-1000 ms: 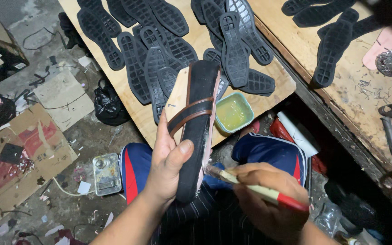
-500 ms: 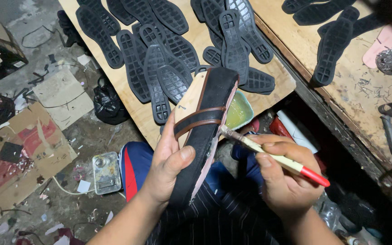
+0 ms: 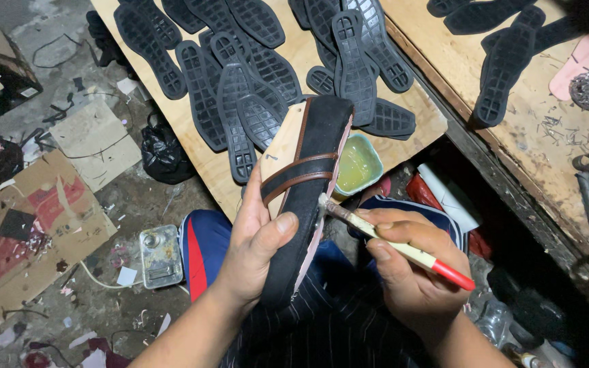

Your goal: The person holds a shoe upper in one hand and uses a brush to apply glue from a small container onto the sole edge of the shoe, rotating the shoe to coat the perimeter. The person continues brushing glue around the sole edge and dips the brush back into the glue container.

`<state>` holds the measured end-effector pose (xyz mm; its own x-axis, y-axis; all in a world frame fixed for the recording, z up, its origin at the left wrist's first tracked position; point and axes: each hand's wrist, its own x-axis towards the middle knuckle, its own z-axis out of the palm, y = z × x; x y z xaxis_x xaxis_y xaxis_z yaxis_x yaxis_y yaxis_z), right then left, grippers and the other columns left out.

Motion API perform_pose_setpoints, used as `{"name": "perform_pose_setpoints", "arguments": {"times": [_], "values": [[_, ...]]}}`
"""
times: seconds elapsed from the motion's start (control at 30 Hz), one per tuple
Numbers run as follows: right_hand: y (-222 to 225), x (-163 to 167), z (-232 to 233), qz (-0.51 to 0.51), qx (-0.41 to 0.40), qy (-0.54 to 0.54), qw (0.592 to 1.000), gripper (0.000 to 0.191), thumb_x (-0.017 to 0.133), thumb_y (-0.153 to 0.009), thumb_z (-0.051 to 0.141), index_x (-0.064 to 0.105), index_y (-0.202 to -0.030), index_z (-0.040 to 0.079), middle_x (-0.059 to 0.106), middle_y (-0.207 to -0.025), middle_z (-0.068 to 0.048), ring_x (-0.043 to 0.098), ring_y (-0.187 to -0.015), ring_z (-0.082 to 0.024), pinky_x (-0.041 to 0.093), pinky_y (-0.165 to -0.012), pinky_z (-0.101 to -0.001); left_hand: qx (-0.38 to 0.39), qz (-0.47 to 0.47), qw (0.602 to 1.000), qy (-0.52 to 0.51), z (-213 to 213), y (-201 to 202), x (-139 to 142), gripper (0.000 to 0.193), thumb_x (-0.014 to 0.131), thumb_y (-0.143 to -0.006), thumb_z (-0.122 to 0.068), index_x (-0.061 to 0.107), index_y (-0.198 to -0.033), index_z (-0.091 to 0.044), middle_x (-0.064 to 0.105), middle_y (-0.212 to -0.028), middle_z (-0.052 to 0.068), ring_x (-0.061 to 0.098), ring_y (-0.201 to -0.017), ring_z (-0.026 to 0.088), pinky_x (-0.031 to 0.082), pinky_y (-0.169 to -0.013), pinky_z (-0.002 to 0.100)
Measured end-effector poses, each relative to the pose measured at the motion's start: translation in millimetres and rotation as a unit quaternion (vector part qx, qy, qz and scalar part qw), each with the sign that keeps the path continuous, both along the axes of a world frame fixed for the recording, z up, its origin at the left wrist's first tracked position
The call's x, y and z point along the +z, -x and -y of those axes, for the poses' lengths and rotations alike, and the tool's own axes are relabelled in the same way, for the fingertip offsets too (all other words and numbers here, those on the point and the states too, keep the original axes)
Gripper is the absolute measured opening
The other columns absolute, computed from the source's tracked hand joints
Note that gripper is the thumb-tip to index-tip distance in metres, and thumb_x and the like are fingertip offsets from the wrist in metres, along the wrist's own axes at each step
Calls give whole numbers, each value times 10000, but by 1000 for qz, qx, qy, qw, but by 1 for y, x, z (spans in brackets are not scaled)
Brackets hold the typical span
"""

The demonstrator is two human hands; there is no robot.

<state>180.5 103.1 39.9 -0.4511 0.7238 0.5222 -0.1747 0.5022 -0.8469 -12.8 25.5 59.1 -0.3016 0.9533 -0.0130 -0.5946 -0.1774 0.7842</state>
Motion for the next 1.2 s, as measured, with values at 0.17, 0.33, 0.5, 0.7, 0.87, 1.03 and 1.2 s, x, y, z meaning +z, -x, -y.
{"name": "perform_pose_setpoints", "arguments": {"times": [0.17,0.33,0.5,0.7,0.87,1.03,1.2], "values": [[-1,4,4,12,10,10,1000,190,670,-972,-34,587,-1143,-21,719,-1176,-237,743,-1062,-282,606,-981,-386,22,5,1000,4,-2,-1,-3,873,669,-907,-240,221,-1626,-29,550,-1408,109,595,-1199,145,520,-995,300],[-3,8,4,27,26,-1,999,189,677,-956,-24,596,-1126,-23,715,-1183,-242,740,-1070,-289,606,-960,-380,23,26,999,1,-2,-2,-6,818,653,-946,-217,245,-1634,-44,569,-1379,143,595,-1121,192,520,-926,336],[-7,6,9,40,49,-11,998,214,678,-959,-33,574,-1145,-7,712,-1193,-238,749,-1092,-291,633,-906,-362,44,23,999,5,-6,-2,-8,784,644,-943,-223,266,-1603,-32,570,-1391,136,627,-1178,150,535,-1014,304],[-14,2,13,30,42,16,999,243,684,-959,-39,566,-1167,2,731,-1146,-224,774,-1018,-285,654,-915,-372,39,47,998,30,-5,-3,-9,757,642,-943,-265,267,-1580,-104,598,-1273,115,639,-912,157,579,-770,313],[2,6,8,35,-58,-36,997,271,704,-960,-26,549,-1181,-8,734,-1106,-224,766,-1016,-286,641,-909,-364,39,54,998,18,-6,-9,-10,724,650,-965,-290,292,-1569,-108,607,-1232,117,622,-867,152,546,-703,289],[-5,28,7,183,25,-170,968,252,789,-817,19,612,-996,15,749,-1006,-216,778,-950,-276,640,-795,-350,55,55,996,33,-10,-11,-10,689,635,-971,-303,319,-1546,-94,592,-1249,110,631,-966,142,574,-802,300],[-13,24,2,95,36,-79,992,202,723,-893,-14,606,-1058,-3,749,-1031,-212,792,-965,-262,655,-805,-348,50,69,995,43,-8,-5,-10,720,631,-964,-281,300,-1576,-94,609,-1309,105,639,-1009,140,562,-851,295]]}}
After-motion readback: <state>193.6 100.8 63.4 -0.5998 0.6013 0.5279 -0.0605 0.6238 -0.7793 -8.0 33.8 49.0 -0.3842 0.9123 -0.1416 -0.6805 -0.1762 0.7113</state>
